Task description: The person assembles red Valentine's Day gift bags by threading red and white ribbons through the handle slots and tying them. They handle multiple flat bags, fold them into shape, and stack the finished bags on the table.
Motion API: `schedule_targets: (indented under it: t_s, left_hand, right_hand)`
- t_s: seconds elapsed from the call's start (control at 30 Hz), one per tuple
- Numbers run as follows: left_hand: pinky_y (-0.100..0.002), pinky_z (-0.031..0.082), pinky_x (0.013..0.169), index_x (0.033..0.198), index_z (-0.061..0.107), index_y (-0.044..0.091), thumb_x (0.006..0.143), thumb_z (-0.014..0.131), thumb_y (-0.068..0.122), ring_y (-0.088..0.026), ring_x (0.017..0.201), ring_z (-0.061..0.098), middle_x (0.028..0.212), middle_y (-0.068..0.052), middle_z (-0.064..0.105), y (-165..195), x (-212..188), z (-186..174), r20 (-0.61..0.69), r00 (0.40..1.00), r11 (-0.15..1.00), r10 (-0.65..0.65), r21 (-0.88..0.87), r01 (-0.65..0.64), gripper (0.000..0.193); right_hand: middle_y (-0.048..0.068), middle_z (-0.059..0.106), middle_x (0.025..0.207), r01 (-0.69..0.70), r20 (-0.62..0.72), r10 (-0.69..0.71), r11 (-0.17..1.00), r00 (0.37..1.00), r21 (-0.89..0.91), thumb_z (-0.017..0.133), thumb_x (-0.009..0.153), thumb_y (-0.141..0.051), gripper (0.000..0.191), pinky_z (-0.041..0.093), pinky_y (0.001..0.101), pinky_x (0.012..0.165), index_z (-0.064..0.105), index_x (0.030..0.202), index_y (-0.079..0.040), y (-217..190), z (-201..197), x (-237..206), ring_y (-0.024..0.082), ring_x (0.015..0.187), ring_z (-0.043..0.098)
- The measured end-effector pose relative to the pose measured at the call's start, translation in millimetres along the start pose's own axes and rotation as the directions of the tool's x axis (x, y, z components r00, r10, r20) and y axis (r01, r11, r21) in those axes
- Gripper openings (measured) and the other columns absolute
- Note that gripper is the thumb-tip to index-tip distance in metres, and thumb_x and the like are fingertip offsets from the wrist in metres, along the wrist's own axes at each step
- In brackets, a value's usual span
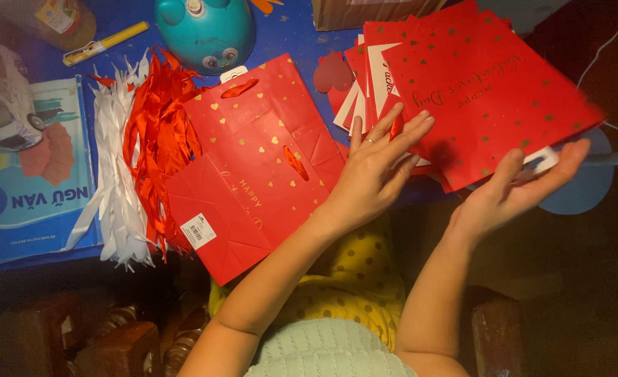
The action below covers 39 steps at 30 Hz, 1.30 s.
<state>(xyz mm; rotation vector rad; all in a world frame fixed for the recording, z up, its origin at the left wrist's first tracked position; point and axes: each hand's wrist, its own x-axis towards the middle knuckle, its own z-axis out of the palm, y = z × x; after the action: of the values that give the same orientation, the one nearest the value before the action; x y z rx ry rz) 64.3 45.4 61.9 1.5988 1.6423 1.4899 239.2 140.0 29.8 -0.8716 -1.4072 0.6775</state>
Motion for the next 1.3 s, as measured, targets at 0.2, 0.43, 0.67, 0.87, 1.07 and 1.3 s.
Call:
schedule_targets:
  t_s: [0.2, 0.43, 0.67, 0.87, 1.07, 1.3]
  left_hand:
    - [-0.065, 0.005, 0.131, 0.156, 0.045, 0.020, 0.102, 0.063, 0.012, -0.033, 0.161, 0.029, 0.162, 0.000, 0.048, -8, -5, 4, 0.027, 0.999, 0.999, -0.033, 0.010, 0.033, 0.057]
    - [-0.065, 0.007, 0.133, 0.159, 0.041, 0.020, 0.105, 0.058, 0.008, -0.034, 0.161, 0.030, 0.153, -0.006, 0.058, 4, -6, -9, -0.002, 0.997, 0.997, -0.079, -0.006, 0.079, 0.059]
    - [-0.064, 0.008, 0.129, 0.159, 0.034, 0.009, 0.105, 0.050, 0.006, -0.037, 0.159, 0.030, 0.138, -0.012, 0.060, 30, -19, -50, -0.142, 0.986, 0.994, -0.090, 0.043, 0.097, 0.056]
    - [-0.049, 0.016, 0.136, 0.160, 0.038, 0.007, 0.117, 0.042, 0.009, -0.031, 0.161, 0.032, 0.160, -0.011, 0.050, 31, -40, -84, -0.236, 0.966, 0.993, -0.104, -0.082, 0.087, 0.043]
    - [-0.045, 0.022, 0.136, 0.162, 0.036, 0.004, 0.118, 0.039, 0.013, -0.025, 0.157, 0.045, 0.163, -0.013, 0.051, 17, -63, -106, -0.335, 0.921, 0.968, -0.199, -0.216, 0.131, 0.046]
    - [-0.033, 0.041, 0.125, 0.161, 0.041, 0.001, 0.120, 0.040, 0.010, -0.023, 0.145, 0.057, 0.154, -0.017, 0.060, -26, -86, -199, -0.534, 0.834, 0.976, -0.139, 0.066, 0.206, 0.042]
  right_hand:
    - [0.015, 0.024, 0.173, 0.091, 0.052, -0.077, 0.932, 0.996, -0.352, 0.061, 0.123, -0.019, 0.058, 0.019, 0.0429, 0.135, 0.025, 0.166, -0.006, -3, 6, -4, 0.028, 0.160, 0.023]
    - [0.018, 0.029, 0.168, 0.194, 0.141, -0.155, 0.924, 0.978, -0.331, 0.058, 0.121, -0.028, 0.058, 0.023, 0.0410, 0.132, 0.027, 0.162, -0.002, -41, 36, -15, 0.028, 0.156, 0.029]
    - [0.022, 0.043, 0.158, -0.025, 0.480, 0.013, 1.000, 0.877, 0.018, 0.049, 0.116, -0.020, 0.054, 0.035, 0.0428, 0.128, 0.032, 0.160, 0.005, -82, 80, -64, 0.031, 0.149, 0.045]
    - [0.017, 0.060, 0.137, -0.183, 0.631, 0.136, 0.983, 0.764, 0.010, 0.062, 0.098, -0.010, 0.046, 0.052, 0.0352, 0.084, 0.048, 0.140, -0.001, -112, 106, -84, 0.028, 0.113, 0.067]
    - [0.009, 0.065, 0.080, 0.041, 0.702, -0.086, 0.996, 0.707, 0.082, 0.072, 0.098, -0.004, 0.005, 0.050, 0.0450, 0.112, 0.071, 0.102, -0.001, -120, 117, -91, 0.022, 0.077, 0.063]
    - [0.007, 0.073, 0.085, -0.039, 0.834, -0.091, 0.990, 0.544, 0.133, 0.071, 0.096, -0.004, 0.018, 0.053, 0.0332, 0.076, 0.072, 0.114, -0.002, -125, 126, -125, 0.022, 0.076, 0.069]
